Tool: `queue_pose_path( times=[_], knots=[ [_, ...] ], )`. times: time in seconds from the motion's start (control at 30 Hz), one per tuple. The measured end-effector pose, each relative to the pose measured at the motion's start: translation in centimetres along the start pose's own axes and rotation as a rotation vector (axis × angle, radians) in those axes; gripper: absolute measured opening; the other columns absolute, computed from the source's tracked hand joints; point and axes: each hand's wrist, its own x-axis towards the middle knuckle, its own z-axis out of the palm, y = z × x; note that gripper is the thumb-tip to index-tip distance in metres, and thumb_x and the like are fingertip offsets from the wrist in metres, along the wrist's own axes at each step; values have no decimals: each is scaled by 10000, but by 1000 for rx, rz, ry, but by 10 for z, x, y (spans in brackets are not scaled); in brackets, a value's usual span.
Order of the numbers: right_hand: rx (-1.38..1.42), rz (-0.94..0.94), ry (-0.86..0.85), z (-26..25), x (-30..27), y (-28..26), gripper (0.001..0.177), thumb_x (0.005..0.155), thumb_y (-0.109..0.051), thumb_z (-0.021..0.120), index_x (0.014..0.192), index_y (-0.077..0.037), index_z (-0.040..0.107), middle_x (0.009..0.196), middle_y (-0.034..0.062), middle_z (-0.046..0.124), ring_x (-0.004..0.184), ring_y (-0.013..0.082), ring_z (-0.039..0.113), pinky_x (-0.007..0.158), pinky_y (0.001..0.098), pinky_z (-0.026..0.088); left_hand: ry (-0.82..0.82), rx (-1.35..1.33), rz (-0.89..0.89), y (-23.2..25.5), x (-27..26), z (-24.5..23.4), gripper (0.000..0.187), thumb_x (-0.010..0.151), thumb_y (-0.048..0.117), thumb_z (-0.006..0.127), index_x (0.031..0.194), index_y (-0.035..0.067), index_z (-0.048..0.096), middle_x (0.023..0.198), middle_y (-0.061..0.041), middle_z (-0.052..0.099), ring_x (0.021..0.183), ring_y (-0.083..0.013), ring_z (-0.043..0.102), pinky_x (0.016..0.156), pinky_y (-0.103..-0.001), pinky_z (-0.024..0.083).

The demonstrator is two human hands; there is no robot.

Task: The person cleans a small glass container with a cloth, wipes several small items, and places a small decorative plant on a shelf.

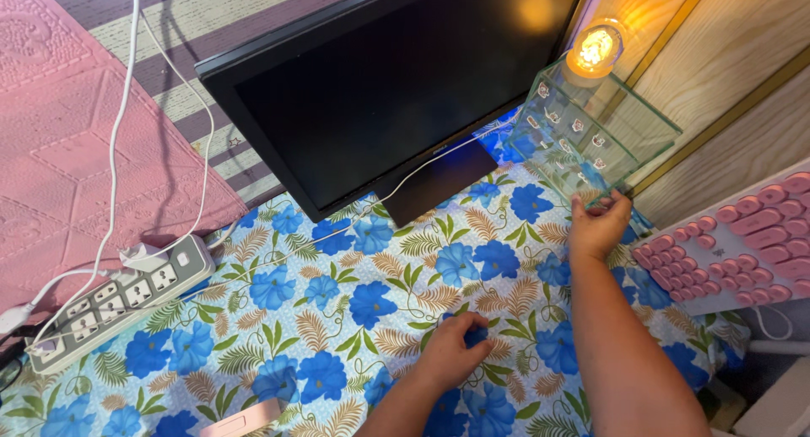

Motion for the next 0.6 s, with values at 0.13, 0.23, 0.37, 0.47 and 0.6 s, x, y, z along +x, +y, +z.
queue_pose_path(
  times=[0.13,0.23,0.37,0.47,0.6],
  knots=[
    [13,-18,-14,-1,1,-1,682,808,-80,932,1333,4,506,1159,83,547,843,130,589,741,287,548,13,-54,-8,-10,0,4,407,842,305,763,1186,102,688,1075,-113,727,936,-238,702,843,-346,563],
    [57,67,-58,-5,-3,9,732,821,-104,900,1392,7,456,1110,74,591,863,121,610,760,283,543,53,-201,-24,-25,3,9,357,865,256,764,1184,114,692,1060,-76,735,940,-186,711,853,-310,567],
    [221,179,53,1,-39,21,646,879,-72,802,1410,-15,438,1111,65,605,903,127,612,801,268,526,175,-388,-15,-33,2,3,316,906,193,730,1211,128,681,1051,-45,725,861,-156,654,783,-301,556],
    [316,158,-52,9,-92,-10,451,900,-18,737,1314,-47,561,1141,50,615,957,144,594,853,273,511,287,-426,-38,-30,-11,-22,312,900,148,710,1208,131,662,1048,-50,708,830,-154,632,736,-306,550],
    [227,5,-208,5,-168,-102,339,833,15,738,1146,-84,656,1157,47,580,1037,168,593,841,298,519,545,-233,-72,-28,-50,-60,332,872,84,702,1197,126,649,1134,-66,713,901,-176,645,755,-307,566]
  ],
)
